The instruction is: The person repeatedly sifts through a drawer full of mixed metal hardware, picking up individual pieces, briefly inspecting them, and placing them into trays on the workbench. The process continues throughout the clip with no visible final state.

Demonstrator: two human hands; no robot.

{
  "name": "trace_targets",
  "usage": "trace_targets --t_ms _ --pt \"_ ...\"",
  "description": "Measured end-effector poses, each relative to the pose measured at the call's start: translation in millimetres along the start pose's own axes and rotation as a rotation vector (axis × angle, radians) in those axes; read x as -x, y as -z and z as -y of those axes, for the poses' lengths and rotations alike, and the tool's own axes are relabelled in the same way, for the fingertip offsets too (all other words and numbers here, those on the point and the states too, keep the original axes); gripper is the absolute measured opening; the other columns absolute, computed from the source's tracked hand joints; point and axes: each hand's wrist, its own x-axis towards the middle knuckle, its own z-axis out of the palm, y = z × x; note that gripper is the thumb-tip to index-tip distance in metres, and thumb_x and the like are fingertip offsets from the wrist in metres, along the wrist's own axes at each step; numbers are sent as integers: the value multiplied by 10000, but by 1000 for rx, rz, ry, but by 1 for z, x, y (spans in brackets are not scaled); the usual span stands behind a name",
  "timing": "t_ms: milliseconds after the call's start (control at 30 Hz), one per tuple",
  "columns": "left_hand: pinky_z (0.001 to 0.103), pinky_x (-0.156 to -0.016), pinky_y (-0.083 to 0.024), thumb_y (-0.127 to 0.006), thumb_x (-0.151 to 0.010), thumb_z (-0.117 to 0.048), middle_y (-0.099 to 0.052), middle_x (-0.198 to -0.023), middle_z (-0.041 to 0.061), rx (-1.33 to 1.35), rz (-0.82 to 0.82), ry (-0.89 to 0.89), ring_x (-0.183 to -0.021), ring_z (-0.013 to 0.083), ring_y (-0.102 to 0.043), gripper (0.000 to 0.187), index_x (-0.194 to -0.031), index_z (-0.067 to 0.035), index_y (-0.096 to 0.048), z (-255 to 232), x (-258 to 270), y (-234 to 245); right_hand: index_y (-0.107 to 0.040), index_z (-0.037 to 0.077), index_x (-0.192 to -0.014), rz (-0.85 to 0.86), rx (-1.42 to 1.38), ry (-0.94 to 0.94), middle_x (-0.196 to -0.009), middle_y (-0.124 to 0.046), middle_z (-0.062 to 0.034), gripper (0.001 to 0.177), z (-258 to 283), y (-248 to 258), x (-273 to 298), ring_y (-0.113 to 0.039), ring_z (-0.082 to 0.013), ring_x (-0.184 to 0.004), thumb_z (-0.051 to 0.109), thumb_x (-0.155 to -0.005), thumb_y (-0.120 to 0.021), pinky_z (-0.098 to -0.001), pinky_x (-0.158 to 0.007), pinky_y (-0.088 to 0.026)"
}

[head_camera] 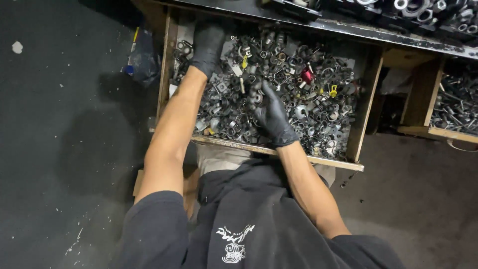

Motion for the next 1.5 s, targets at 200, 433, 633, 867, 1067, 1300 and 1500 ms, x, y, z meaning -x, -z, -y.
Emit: trace_targets --t_ms 200,433,633,867,1067,1300,1500 --pt "412 -489 -528 -725 -683 -210 -699 -601 69 -222 -648 7 -549 325 -696 70 -641 -180 -772 23 -7 -64 -640 80 -956 -22 44 -3 -813 -650 -91 262 -5 -2 0 -629 -173 -665 297 -1067 -542 -246 -566 -521" --pt "291 -819 -610 -759 -903 -64 -747 -997 91 1040 -583 -125 -890 202 -703 82 -961 -92 -708 -64 162 122 -549 -10 -1404 -20 42 -11 -1224 -668 -210 631 7 -20 2 -693 -299 -1106 489 -1024 -475 -353 -948 -607" --pt "253 -785 -604 -765 -924 -201 -754 -1024 97 935 -484 -163 -884 196 -706 205 -1096 -94 -729 -95 183 119 -627 3 -1265 -1 -37 -42 -1218 -701 -215 511 4 -12 0 -713 -297 -1084 442 -1009 -580 -358 -931 -619" --pt "383 -1192 -379 -395 -1053 -455 -603 -1445 171 1161 -565 122 -1342 285 -571 556 -1366 -71 -645 -31 46 -9 -663 44 -1078 -40 -31 11 -1028 -702 -155 345 5 -5 -2 -725 -280 -932 377 -1024 -594 -306 -799 -630" --pt "351 -382 -443 -605 -885 -105 -675 -580 55 175 -699 2 -468 218 -644 287 -642 -176 -741 -28 -23 -52 -648 81 -1063 -89 59 3 -1108 -646 -113 321 11 -31 16 -688 -230 -950 393 -1027 -583 -262 -800 -636" --pt "397 -447 -555 -730 -700 -79 -723 -633 87 -145 -744 -77 -525 293 -700 89 -692 -152 -781 -23 -56 -78 -668 110 -967 -67 57 22 -959 -686 -94 324 3 0 -5 -704 -234 -889 420 -1015 -588 -298 -775 -608" --pt "402 -360 -459 -649 -792 -187 -705 -591 67 -16 -579 -192 -457 283 -672 180 -661 -169 -772 -16 -71 -96 -655 117 -941 -45 70 30 -910 -700 -80 330 4 1 -4 -713 -205 -817 431 -1013 -586 -282 -753 -608"
